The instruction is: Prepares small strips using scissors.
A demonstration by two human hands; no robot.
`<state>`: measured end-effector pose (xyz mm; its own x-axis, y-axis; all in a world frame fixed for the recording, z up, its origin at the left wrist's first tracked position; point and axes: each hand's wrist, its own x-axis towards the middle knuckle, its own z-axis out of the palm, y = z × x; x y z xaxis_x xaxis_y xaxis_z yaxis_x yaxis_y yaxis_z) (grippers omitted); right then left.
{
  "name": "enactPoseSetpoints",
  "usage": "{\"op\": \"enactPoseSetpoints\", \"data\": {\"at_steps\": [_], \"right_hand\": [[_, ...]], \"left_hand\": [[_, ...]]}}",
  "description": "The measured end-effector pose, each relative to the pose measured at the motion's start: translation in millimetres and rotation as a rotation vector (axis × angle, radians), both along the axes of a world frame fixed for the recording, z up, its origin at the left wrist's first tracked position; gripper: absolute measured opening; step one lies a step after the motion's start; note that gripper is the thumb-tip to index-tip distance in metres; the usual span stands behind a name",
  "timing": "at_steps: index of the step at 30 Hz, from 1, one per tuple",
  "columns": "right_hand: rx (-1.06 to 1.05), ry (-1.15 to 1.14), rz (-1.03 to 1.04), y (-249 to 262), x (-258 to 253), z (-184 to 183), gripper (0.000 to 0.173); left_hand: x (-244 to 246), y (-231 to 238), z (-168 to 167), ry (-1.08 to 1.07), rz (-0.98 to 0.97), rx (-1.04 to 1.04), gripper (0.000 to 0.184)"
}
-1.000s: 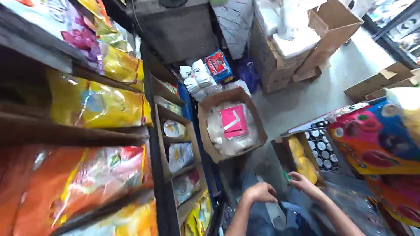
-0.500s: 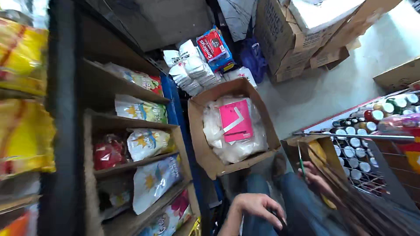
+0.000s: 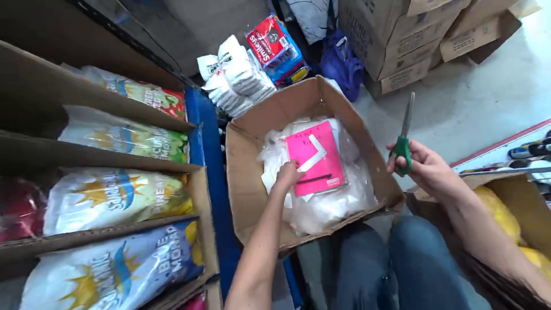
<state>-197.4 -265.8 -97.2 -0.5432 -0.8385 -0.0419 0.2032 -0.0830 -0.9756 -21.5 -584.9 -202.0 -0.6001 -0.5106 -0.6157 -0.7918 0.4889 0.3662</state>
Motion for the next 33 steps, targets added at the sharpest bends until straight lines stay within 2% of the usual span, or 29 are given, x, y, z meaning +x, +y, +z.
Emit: {"op": "enactPoseSetpoints", "data": {"at_steps": [2,5,7,10,15,18,21,24,27,30,32,33], "right_hand": [[-0.006,0.017,0.012,-7,6,-9,0.024],[-0.003,0.006,0.048,-13,24,-16,0.045],[0.01,0.022,0.021,-15,42,-15,0.039],[0.143,0.075,-0.106,-15,68,-6,0.029],[0.294,0.136,-0.314,-15,81,7,0.046],[0.338,0.061,-0.302,-16,89,26,0.047],[0.254,-0.1,-0.288,-21,98,38,0.038],[0.144,-0.204,-0.226,-28,99,30,0.033],[0.077,-0.317,-0.225,-46,92,23,0.029],[0.035,-0.454,-0.348,-67,94,19,0.027],[0.006,-0.518,-0.45,-80,95,12,0.028],[-0.006,-0.545,-0.482,-86,95,9,0.031]], "left_hand": [[1,2,-8,-0.029,-0.044,-0.05,0.06],[5,6,-10,0.072,-0.078,-0.016,0.042],[9,11,2,0.202,-0.069,0.025,0.037],[21,28,37,0.428,-0.047,0.063,0.031],[53,57,117,0.695,-0.135,0.184,0.021],[76,63,152,0.761,-0.217,0.259,0.017],[90,62,171,0.684,-0.294,0.304,0.018],[91,57,178,0.597,-0.345,0.297,0.019],[86,49,179,0.609,-0.332,0.279,0.02],[80,56,166,0.722,-0.117,-0.002,0.023],[80,74,134,0.98,0.109,-0.199,0.027],[81,88,120,1.085,0.237,-0.233,0.029]]}}
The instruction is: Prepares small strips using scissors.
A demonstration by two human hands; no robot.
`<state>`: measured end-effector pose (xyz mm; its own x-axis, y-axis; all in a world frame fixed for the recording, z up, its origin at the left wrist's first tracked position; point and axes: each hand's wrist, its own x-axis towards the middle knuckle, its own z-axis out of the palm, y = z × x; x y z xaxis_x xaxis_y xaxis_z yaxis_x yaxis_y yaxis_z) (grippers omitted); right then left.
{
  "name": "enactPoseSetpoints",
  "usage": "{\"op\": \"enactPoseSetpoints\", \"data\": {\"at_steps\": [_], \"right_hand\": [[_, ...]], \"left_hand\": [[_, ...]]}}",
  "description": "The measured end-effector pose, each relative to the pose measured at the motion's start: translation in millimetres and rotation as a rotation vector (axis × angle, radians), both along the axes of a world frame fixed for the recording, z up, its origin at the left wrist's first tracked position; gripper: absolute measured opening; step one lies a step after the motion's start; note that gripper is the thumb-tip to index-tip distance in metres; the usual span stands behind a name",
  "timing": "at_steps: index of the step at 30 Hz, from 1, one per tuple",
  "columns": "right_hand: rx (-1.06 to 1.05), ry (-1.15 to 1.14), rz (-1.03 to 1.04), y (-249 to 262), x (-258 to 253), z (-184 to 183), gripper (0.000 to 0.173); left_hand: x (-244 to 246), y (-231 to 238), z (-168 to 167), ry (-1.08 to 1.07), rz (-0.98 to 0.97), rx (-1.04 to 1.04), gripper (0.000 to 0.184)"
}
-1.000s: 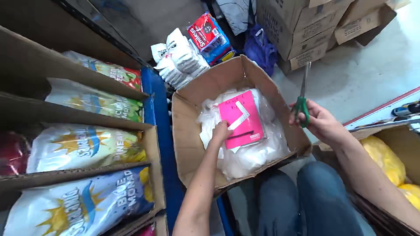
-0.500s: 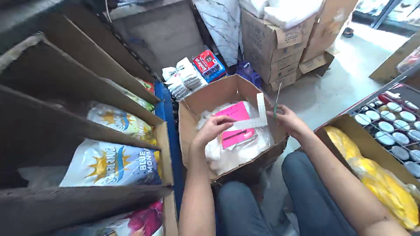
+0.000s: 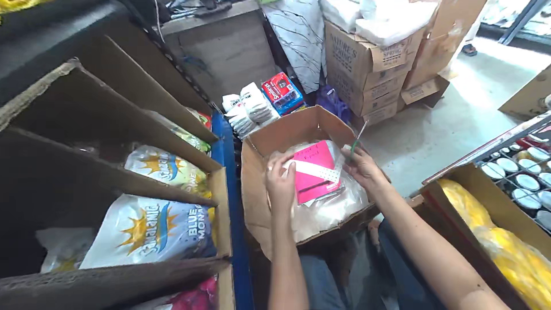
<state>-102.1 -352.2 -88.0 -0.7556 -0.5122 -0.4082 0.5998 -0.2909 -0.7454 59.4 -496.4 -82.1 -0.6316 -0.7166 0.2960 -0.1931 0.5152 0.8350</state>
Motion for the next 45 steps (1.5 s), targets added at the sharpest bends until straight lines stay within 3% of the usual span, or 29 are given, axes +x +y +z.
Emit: {"op": "enactPoseSetpoints", "data": {"at_steps": [2,5,8,12,15,18,21,23,25,32,45], "right_hand": [[-0.024,-0.038,-0.044,-10,0,-7,0.033],[-0.048,-0.056,-0.071,-23,-2,-10,0.033],[-0.062,-0.068,-0.06,-29,0,-19,0.033],[-0.054,-0.035,-0.053,-33,2,-24,0.033],[0.064,0.091,0.058,-28,-1,-28,0.04],[0.362,0.417,0.412,-4,-12,-19,0.056],[0.541,0.702,0.878,15,-22,-3,0.059],[0.549,0.714,1.153,18,-18,-2,0.06],[0.515,0.679,1.296,16,-14,-6,0.059],[0.354,0.648,1.275,9,-15,-19,0.051],[0.309,0.613,1.188,2,-16,-28,0.045]], "left_hand": [[4,35,-22,0.124,0.133,0.275,0.031],[-7,58,-32,0.162,0.108,0.963,0.037],[-26,40,-25,0.141,0.014,1.269,0.048],[-53,21,-31,0.206,0.117,1.167,0.019],[-56,18,-37,0.22,0.156,1.054,0.013],[-51,8,-41,0.278,0.205,0.955,0.017],[-50,-1,-43,0.395,0.245,0.901,0.018],[-50,-2,-45,0.465,0.271,0.897,0.017],[-52,0,-43,0.522,0.285,0.897,0.016],[-51,7,-39,0.451,0.283,0.81,0.015],[-55,13,-42,0.41,0.266,0.793,0.017]]}}
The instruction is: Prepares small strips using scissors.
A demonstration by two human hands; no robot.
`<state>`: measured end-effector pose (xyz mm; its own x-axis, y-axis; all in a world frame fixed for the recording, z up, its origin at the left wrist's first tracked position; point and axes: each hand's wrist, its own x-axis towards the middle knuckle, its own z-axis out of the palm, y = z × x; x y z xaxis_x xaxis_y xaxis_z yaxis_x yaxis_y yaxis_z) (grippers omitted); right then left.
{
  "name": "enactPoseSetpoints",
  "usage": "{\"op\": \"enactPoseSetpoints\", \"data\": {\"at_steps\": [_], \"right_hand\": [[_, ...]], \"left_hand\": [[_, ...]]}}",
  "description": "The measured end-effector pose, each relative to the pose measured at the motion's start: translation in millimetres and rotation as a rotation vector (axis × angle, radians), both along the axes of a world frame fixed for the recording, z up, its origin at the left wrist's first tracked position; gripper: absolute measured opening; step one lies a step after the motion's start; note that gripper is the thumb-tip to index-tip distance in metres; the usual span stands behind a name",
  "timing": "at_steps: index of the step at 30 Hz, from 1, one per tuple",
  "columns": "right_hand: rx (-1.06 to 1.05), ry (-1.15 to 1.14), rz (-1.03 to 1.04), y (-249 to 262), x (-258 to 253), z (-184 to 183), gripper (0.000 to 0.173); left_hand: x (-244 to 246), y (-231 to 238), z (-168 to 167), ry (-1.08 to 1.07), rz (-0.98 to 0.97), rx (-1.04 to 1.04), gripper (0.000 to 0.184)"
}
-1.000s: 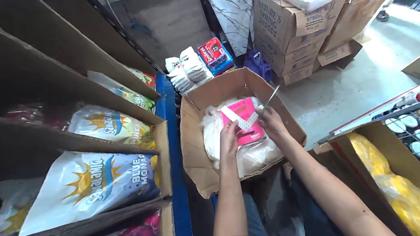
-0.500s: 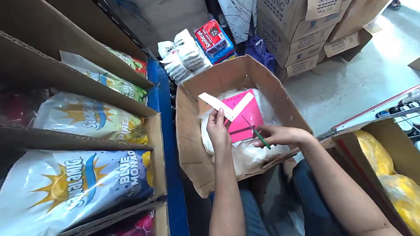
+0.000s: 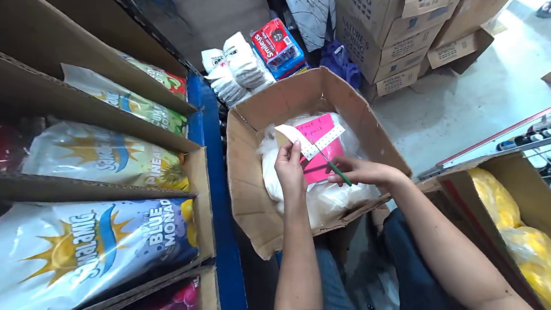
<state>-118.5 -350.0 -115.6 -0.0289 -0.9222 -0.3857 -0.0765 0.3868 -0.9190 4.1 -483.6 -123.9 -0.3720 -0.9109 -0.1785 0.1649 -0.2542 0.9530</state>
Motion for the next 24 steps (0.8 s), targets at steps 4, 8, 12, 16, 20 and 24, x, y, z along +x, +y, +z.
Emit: {"op": "enactPoseSetpoints", "data": {"at_steps": [4,8,12,16,20,24], "right_hand": [[-0.009,-0.005,-0.007,0.0,0.7,0.3,0.044],[-0.009,0.005,-0.01,-0.6,0.6,-0.7,0.042],[-0.015,0.004,-0.018,-0.2,1.4,-0.6,0.04],[-0.03,0.013,-0.025,-0.5,2.4,-2.1,0.04],[-0.031,0.012,-0.039,-0.7,2.0,-4.1,0.037],[-0.032,0.012,-0.052,-0.7,2.2,-5.2,0.035]], "left_hand": [[0.1,1.0,-0.3,-0.002,0.003,-0.001,0.017],[0.7,0.6,-2.9,-0.004,-0.009,-0.022,0.017],[0.6,0.7,-3.8,-0.009,-0.004,-0.028,0.017],[1.5,0.4,-4.5,-0.018,-0.015,-0.051,0.019],[1.2,0.4,-3.6,-0.024,-0.016,-0.043,0.02],[1.7,-0.7,-4.9,-0.01,-0.013,-0.048,0.019]]}}
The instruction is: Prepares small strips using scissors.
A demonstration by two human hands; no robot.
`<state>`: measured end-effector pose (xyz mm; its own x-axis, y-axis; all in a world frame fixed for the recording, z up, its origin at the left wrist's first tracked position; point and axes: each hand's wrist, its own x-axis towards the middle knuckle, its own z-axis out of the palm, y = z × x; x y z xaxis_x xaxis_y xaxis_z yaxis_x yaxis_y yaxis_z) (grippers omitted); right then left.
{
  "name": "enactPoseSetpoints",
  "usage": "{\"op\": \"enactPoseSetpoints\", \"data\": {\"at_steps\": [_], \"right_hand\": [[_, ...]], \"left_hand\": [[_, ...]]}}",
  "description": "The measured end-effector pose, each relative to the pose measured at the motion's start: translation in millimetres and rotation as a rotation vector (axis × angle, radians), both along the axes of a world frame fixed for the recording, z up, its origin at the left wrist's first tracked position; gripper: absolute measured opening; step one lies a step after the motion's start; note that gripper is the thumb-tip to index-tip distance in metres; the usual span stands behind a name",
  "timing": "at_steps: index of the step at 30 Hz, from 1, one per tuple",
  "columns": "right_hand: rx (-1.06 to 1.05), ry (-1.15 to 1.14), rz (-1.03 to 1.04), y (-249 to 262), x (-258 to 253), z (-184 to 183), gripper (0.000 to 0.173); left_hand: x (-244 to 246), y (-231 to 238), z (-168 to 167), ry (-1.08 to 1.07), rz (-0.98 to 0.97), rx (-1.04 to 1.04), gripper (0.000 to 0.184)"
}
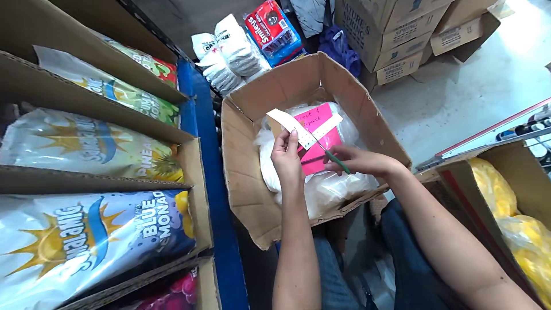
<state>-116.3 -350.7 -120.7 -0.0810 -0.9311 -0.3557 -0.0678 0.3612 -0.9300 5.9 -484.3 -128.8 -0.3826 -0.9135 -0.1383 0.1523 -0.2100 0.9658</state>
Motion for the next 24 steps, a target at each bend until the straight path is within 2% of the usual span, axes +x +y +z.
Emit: {"op": "enactPoseSetpoints", "data": {"at_steps": [10,24], "right_hand": [[-0.043,-0.021,-0.03,-1,0,-7,0.022],[-0.025,-0.015,-0.06,-4,-1,-10,0.022]], "left_hand": [[-2,-1,-1,-0.002,0.005,0.014,0.019],[-7,-3,-5,-0.008,0.013,0.031,0.017]]}}
